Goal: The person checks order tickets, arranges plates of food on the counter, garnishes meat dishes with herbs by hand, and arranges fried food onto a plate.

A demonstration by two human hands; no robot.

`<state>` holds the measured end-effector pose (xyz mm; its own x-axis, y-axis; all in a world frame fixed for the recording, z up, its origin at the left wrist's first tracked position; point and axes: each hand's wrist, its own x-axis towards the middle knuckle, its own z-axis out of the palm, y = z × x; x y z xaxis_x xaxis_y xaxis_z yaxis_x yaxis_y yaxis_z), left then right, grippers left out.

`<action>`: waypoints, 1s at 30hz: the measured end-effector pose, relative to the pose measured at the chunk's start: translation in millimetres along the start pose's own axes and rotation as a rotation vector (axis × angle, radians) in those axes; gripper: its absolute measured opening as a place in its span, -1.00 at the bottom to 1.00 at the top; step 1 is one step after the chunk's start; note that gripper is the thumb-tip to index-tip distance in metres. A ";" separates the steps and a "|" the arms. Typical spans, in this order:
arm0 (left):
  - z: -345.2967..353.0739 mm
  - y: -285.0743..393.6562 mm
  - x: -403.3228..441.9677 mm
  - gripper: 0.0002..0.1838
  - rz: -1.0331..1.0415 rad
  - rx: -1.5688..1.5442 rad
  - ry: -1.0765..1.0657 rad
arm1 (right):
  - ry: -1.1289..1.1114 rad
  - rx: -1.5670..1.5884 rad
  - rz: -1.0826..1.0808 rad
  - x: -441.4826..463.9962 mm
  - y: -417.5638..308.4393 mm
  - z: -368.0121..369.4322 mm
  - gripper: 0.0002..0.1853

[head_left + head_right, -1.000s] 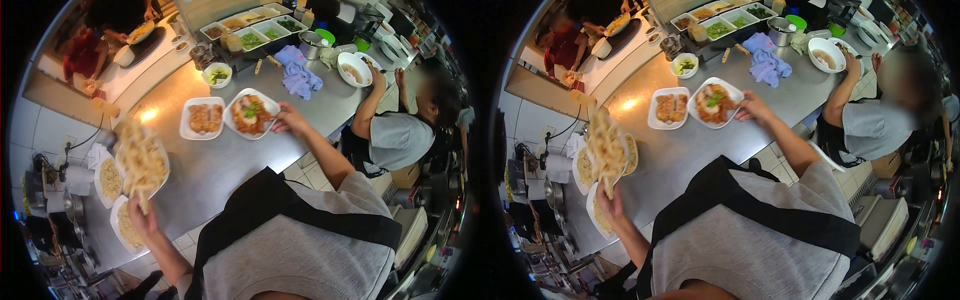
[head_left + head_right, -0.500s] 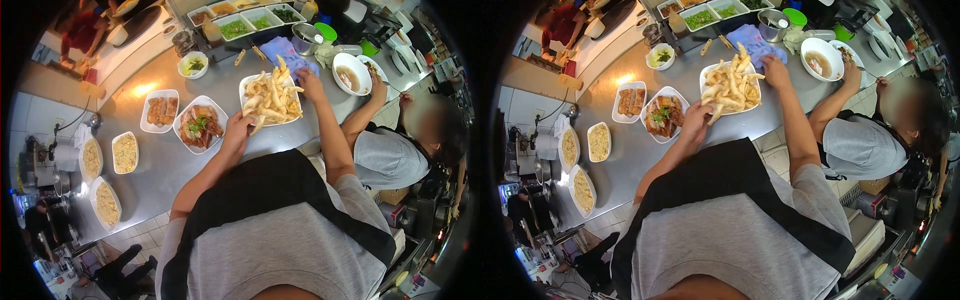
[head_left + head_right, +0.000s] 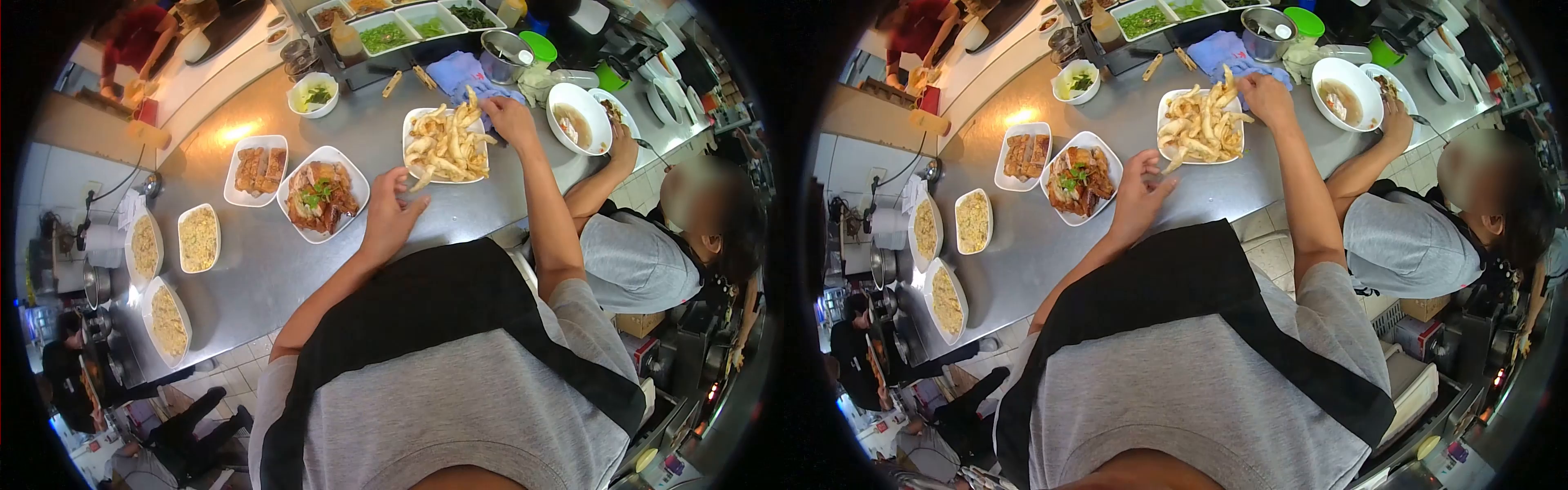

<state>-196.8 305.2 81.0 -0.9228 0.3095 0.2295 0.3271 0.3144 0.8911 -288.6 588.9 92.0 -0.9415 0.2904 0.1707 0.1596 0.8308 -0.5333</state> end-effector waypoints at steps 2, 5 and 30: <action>-2.8 6.1 7.8 -0.55 -0.010 0.110 -0.043 | -0.090 0.143 0.046 11.9 0.4 9.7 -0.72; -4.3 3.9 23.9 -0.66 -0.002 0.161 -0.098 | -0.135 0.332 0.072 13.2 -8.6 4.6 -0.71; -18.3 -3.6 122.0 -0.74 0.058 0.318 -0.189 | 0.070 0.206 -0.563 -46.6 -27.3 -45.1 -0.72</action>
<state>-314.3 325.4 113.0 -0.8568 0.4856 0.1731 0.4517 0.5452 0.7062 -235.7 574.1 135.9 -0.8415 -0.1313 0.5240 -0.4256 0.7585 -0.4934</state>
